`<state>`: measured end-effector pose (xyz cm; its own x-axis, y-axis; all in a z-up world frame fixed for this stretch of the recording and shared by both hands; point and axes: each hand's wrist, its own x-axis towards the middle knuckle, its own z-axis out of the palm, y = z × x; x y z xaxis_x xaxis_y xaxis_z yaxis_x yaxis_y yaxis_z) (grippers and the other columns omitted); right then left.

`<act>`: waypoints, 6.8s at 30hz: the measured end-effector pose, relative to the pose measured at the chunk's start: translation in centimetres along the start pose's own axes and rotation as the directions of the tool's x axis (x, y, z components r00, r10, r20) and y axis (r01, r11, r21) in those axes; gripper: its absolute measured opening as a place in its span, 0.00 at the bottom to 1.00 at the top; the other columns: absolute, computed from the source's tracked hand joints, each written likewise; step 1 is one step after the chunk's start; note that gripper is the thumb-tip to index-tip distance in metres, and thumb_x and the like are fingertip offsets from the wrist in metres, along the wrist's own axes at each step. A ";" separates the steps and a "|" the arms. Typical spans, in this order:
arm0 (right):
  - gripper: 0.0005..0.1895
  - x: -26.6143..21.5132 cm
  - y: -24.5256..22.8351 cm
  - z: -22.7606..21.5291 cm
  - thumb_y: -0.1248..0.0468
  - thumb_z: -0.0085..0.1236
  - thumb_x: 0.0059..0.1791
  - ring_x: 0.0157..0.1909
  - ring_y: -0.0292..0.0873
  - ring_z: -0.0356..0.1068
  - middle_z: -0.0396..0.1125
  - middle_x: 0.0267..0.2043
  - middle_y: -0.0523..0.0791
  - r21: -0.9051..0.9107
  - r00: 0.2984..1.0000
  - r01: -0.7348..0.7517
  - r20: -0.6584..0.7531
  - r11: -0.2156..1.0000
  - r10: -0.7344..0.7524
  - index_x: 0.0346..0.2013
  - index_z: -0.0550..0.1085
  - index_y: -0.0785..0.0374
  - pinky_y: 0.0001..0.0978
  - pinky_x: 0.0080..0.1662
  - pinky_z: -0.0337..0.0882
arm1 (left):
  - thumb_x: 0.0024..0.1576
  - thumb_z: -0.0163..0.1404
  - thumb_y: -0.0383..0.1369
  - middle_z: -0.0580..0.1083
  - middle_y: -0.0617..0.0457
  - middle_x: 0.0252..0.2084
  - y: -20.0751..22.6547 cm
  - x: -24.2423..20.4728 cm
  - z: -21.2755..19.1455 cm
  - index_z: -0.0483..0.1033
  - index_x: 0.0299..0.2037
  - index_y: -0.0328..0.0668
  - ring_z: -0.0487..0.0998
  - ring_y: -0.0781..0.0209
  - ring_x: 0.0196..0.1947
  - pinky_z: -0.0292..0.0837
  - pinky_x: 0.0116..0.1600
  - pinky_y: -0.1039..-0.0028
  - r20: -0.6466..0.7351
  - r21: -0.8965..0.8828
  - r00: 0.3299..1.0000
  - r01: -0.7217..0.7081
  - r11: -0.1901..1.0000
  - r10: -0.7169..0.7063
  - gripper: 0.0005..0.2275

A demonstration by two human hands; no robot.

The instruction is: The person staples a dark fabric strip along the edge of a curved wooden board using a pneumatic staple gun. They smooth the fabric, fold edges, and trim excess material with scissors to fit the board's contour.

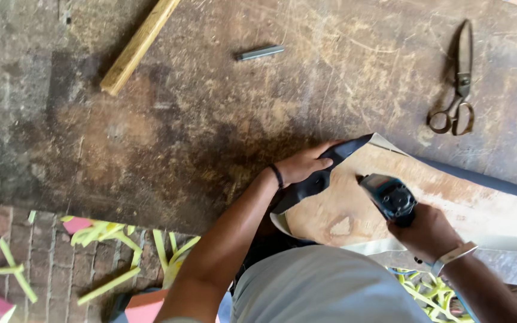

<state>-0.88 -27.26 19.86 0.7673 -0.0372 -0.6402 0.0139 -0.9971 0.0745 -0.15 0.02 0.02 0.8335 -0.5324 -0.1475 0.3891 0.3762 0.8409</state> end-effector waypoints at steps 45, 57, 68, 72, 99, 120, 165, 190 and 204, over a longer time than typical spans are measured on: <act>0.10 0.7 -13.4 -6.9 0.63 0.66 0.45 0.18 0.43 0.66 0.68 0.17 0.49 0.312 0.960 -0.095 0.281 0.945 0.004 0.38 0.80 0.65 0.38 0.26 0.67 | 0.48 0.63 0.39 0.80 0.48 0.50 -0.9 -3.4 3.8 0.71 0.63 0.47 0.82 0.55 0.49 0.76 0.55 0.66 -0.548 0.175 0.834 0.179 0.968 -0.055 0.30; 0.20 0.5 -5.1 -2.6 0.55 0.66 0.47 0.29 0.51 0.76 0.76 0.29 0.54 0.156 0.999 -0.024 -0.035 0.987 0.030 0.46 0.74 0.66 0.45 0.38 0.75 | 0.58 0.57 0.49 0.75 0.44 0.60 -3.6 -7.2 2.8 0.64 0.71 0.40 0.76 0.53 0.60 0.70 0.64 0.65 -0.392 -0.193 0.908 0.076 0.978 -0.148 0.33; 0.32 0.7 0.9 7.2 0.62 0.67 0.42 0.41 0.55 0.73 0.71 0.43 0.55 -0.251 0.578 0.409 -0.673 0.878 -0.461 0.60 0.71 0.63 0.41 0.42 0.74 | 0.53 0.61 0.45 0.81 0.44 0.37 -6.0 -16.8 7.7 0.81 0.43 0.37 0.83 0.53 0.37 0.77 0.44 0.64 -0.784 0.240 0.615 0.429 0.871 -0.087 0.18; 0.17 -1.3 -8.3 8.0 0.55 0.60 0.47 0.34 0.36 0.78 0.78 0.34 0.43 0.380 0.865 0.496 -0.138 0.781 -0.482 0.44 0.80 0.62 0.29 0.39 0.76 | 0.53 0.62 0.40 0.82 0.47 0.35 -6.6 -17.1 7.9 0.81 0.40 0.38 0.84 0.57 0.35 0.78 0.41 0.67 -0.848 0.228 0.530 0.313 0.922 0.029 0.14; 0.23 4.0 -11.0 9.6 0.57 0.55 0.55 0.12 0.33 0.62 0.63 0.12 0.43 0.763 0.687 0.435 0.062 0.478 -0.724 0.18 0.73 0.68 0.27 0.17 0.61 | 0.70 0.35 0.49 0.76 0.47 0.34 -11.4 -7.0 10.3 0.76 0.47 0.39 0.78 0.53 0.33 0.77 0.40 0.63 -0.513 -0.814 0.858 -0.482 0.325 -0.013 0.22; 0.45 6.3 6.5 5.8 0.52 0.68 0.44 0.37 0.59 0.73 0.69 0.44 0.59 0.117 0.868 0.332 -0.426 0.936 -0.254 0.64 0.56 0.72 0.51 0.38 0.74 | 0.58 0.59 0.39 0.77 0.50 0.51 -10.6 -9.0 9.8 0.66 0.64 0.36 0.76 0.59 0.50 0.72 0.56 0.68 -0.692 -0.096 0.722 -0.130 0.987 0.028 0.27; 0.29 2.6 -14.8 9.7 0.41 0.54 0.54 0.24 0.39 0.67 0.70 0.24 0.46 0.551 0.978 0.094 0.103 0.829 -0.179 0.32 0.80 0.66 0.31 0.27 0.64 | 0.66 0.47 0.35 0.77 0.40 0.58 -11.3 -9.9 8.9 0.68 0.69 0.41 0.79 0.51 0.56 0.73 0.59 0.70 -0.724 0.011 0.677 -0.181 0.983 0.133 0.20; 0.15 4.3 -13.4 7.9 0.67 0.65 0.42 0.37 0.47 0.72 0.68 0.41 0.50 -0.140 0.172 0.943 -0.575 0.303 -0.800 0.43 0.77 0.64 0.33 0.34 0.72 | 0.51 0.63 0.28 0.79 0.49 0.56 -6.8 -8.3 10.4 0.84 0.47 0.45 0.80 0.50 0.48 0.77 0.54 0.64 -0.720 0.691 0.091 0.186 0.699 0.688 0.14; 0.07 6.6 -10.1 8.7 0.73 0.65 0.43 0.41 0.46 0.74 0.73 0.42 0.43 -0.080 0.098 0.985 -0.467 0.152 -0.879 0.33 0.78 0.61 0.37 0.41 0.75 | 0.54 0.57 0.36 0.66 0.48 0.68 -7.5 -7.9 16.7 0.75 0.58 0.36 0.66 0.47 0.65 0.66 0.64 0.54 -0.695 0.679 0.405 0.643 0.356 0.594 0.22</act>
<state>-1.55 -17.97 8.24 0.3620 0.9036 0.2291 0.8094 -0.1827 -0.5581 -16.21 -11.19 3.60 0.8413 0.5349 0.0783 0.4078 -0.7230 0.5577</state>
